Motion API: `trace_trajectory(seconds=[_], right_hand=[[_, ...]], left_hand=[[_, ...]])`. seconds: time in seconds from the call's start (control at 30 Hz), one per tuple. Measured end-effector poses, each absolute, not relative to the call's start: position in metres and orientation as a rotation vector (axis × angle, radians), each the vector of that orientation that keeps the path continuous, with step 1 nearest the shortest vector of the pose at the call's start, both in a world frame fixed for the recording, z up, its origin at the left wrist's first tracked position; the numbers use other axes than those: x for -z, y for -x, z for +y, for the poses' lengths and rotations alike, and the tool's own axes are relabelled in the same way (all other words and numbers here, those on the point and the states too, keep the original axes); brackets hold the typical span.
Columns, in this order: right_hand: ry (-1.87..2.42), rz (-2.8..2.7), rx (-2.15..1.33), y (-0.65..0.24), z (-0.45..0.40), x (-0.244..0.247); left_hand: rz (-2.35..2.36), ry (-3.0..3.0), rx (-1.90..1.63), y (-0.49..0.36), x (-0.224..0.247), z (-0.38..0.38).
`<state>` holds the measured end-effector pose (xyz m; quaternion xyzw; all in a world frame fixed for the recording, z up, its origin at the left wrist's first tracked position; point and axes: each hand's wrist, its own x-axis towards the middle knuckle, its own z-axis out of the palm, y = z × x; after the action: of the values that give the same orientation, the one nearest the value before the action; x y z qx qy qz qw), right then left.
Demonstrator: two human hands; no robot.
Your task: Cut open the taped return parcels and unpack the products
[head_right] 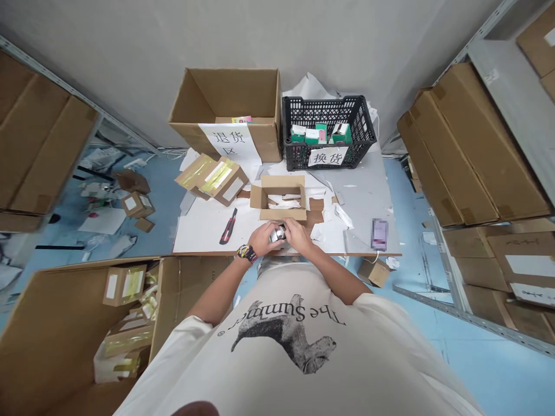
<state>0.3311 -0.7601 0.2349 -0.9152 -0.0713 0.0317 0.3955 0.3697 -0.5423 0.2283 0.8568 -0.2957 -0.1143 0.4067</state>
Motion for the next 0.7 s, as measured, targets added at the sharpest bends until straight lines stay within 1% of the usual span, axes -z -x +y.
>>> trace_trajectory(seconds=[0.07, 0.33, 0.5, 0.7], right_hand=[[2.350, -0.192, -0.061, -0.331, -0.763, -0.236], [2.522, -0.166, -0.169, -0.333, -0.762, -0.238], [2.647, -0.241, -0.200, -0.338, -0.749, -0.237], [2.833, -0.311, -0.383, -0.359, -0.719, -0.251]], left_hand=[[-0.709, -2.123, 0.312, -0.369, -0.228, -0.541], [-0.569, -1.958, 0.314, -0.363, -0.231, -0.521], [-0.508, -2.011, 0.325, -0.352, -0.211, -0.524], [-0.407, -2.084, 0.317, -0.351, -0.183, -0.544]])
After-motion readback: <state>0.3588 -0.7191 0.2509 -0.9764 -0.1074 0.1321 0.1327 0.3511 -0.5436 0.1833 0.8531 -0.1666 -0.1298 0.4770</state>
